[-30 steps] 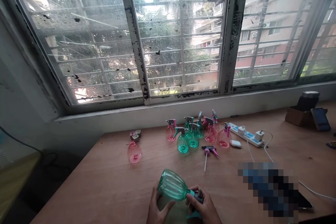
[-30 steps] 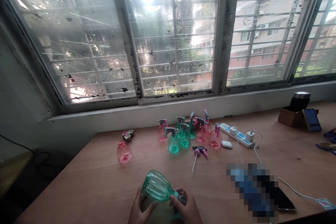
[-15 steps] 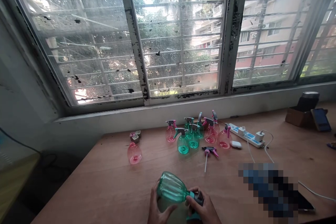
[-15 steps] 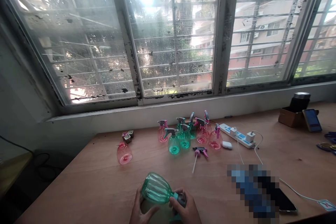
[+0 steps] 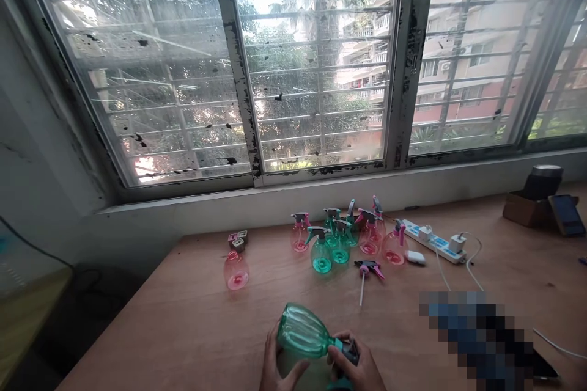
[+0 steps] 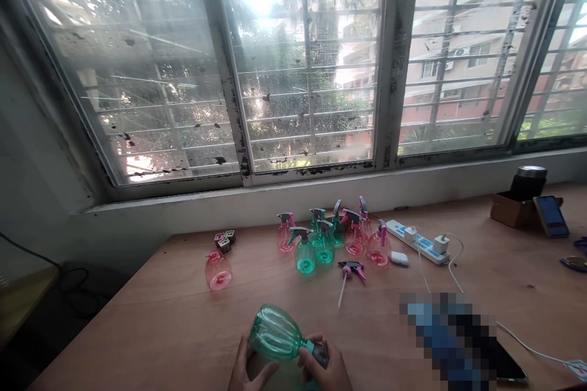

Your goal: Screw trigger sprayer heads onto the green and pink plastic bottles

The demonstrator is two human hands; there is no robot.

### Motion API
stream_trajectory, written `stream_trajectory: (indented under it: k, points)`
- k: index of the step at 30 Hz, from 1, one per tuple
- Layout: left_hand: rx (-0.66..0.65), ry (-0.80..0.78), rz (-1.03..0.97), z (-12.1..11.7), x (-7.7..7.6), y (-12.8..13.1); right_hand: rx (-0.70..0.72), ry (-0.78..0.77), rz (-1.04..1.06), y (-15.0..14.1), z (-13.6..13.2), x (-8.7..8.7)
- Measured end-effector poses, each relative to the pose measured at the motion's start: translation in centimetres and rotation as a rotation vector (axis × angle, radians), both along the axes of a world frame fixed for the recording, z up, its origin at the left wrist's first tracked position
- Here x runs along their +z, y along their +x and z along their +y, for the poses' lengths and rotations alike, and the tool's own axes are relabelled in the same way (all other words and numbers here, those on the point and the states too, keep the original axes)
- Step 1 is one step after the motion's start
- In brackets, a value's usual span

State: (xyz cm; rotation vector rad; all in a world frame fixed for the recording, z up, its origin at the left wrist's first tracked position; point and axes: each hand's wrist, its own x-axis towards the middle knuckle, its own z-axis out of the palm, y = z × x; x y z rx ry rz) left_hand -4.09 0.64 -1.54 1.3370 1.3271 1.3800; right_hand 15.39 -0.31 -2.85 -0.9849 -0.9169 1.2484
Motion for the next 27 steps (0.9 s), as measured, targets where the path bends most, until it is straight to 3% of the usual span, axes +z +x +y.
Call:
stream_trajectory:
  k: [11, 19, 27]
  points:
    - [-0.052, 0.056, 0.007, 0.4, -0.4, -0.8, 0.007, -0.001, -0.009, 0.2, 0.2, -0.3]
    - [-0.002, 0.057, -0.004, 0.8, -1.8, -0.6, 0.005, 0.017, -0.032, 0.0, 0.1, -0.1]
    - [-0.04, 0.027, -0.038, 0.6, -1.7, -0.6, 0.007, 0.007, -0.022, 0.1, 0.0, -0.3]
